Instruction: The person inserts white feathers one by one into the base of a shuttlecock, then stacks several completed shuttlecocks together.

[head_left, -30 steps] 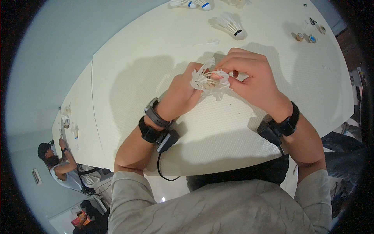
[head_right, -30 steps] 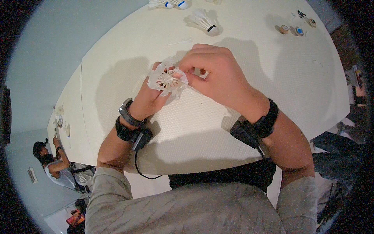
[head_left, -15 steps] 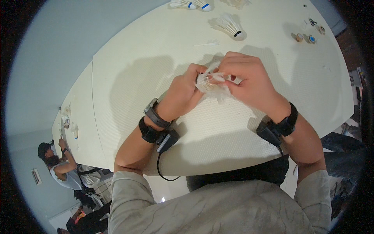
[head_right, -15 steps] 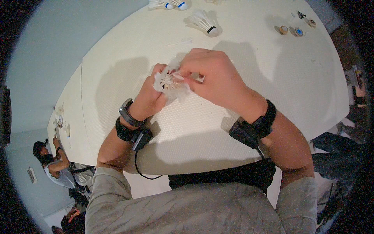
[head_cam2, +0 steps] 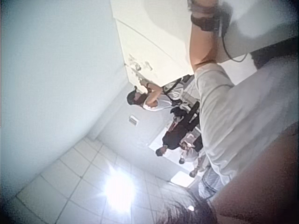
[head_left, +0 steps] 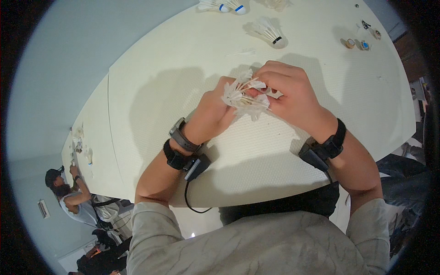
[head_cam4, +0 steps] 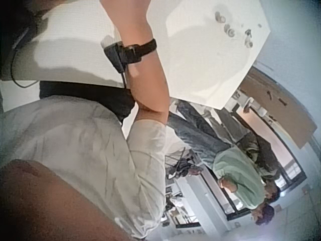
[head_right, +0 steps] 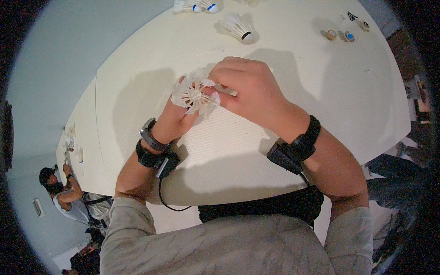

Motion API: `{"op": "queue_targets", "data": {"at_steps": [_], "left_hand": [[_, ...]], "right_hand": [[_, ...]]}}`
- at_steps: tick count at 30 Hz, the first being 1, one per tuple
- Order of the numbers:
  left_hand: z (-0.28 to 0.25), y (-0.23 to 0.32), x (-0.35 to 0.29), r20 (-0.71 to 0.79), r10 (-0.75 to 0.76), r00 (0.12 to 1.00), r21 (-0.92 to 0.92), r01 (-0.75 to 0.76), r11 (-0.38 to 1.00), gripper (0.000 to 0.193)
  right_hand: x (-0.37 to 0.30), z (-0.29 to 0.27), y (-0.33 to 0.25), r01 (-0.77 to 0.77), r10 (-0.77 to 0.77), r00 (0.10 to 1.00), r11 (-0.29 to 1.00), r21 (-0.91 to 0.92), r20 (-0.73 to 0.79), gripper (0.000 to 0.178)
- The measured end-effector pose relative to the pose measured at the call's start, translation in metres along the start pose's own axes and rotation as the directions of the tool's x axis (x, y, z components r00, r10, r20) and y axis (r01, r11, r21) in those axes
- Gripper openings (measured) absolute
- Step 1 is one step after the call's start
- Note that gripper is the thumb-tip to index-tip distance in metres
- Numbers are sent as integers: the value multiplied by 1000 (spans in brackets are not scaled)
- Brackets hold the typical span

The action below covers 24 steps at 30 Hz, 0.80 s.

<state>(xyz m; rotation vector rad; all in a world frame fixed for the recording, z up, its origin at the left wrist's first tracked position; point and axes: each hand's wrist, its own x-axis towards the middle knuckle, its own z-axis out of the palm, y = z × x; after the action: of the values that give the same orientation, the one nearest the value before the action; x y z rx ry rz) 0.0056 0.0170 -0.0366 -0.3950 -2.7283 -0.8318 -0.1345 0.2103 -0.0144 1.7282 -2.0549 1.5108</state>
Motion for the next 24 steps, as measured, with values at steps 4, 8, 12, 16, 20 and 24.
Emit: {"op": "queue_targets", "data": {"at_steps": [4,8,12,16,20,24], "left_hand": [[0,10,4,18,-128,992,-95,130,987,43],[1,11,6,30,-171,985,-114,173,978,39],[-1,12,6,-8,-116,993,-96,115,989,38],[0,13,5,9,-127,992,-106,128,986,39],[-1,13,5,0,-158,987,-155,156,975,37],[1,12,6,5,-155,988,-137,154,979,37]], "right_hand": [[0,0,2,96,-96,995,995,-18,-9,19],[2,2,1,116,-117,993,993,-17,-26,18],[2,2,1,117,-117,993,992,-42,-12,21],[-3,5,1,65,-65,998,998,-18,-8,25],[0,2,2,117,-117,993,993,-11,8,25],[0,4,6,162,-161,987,984,-77,19,24]]}}
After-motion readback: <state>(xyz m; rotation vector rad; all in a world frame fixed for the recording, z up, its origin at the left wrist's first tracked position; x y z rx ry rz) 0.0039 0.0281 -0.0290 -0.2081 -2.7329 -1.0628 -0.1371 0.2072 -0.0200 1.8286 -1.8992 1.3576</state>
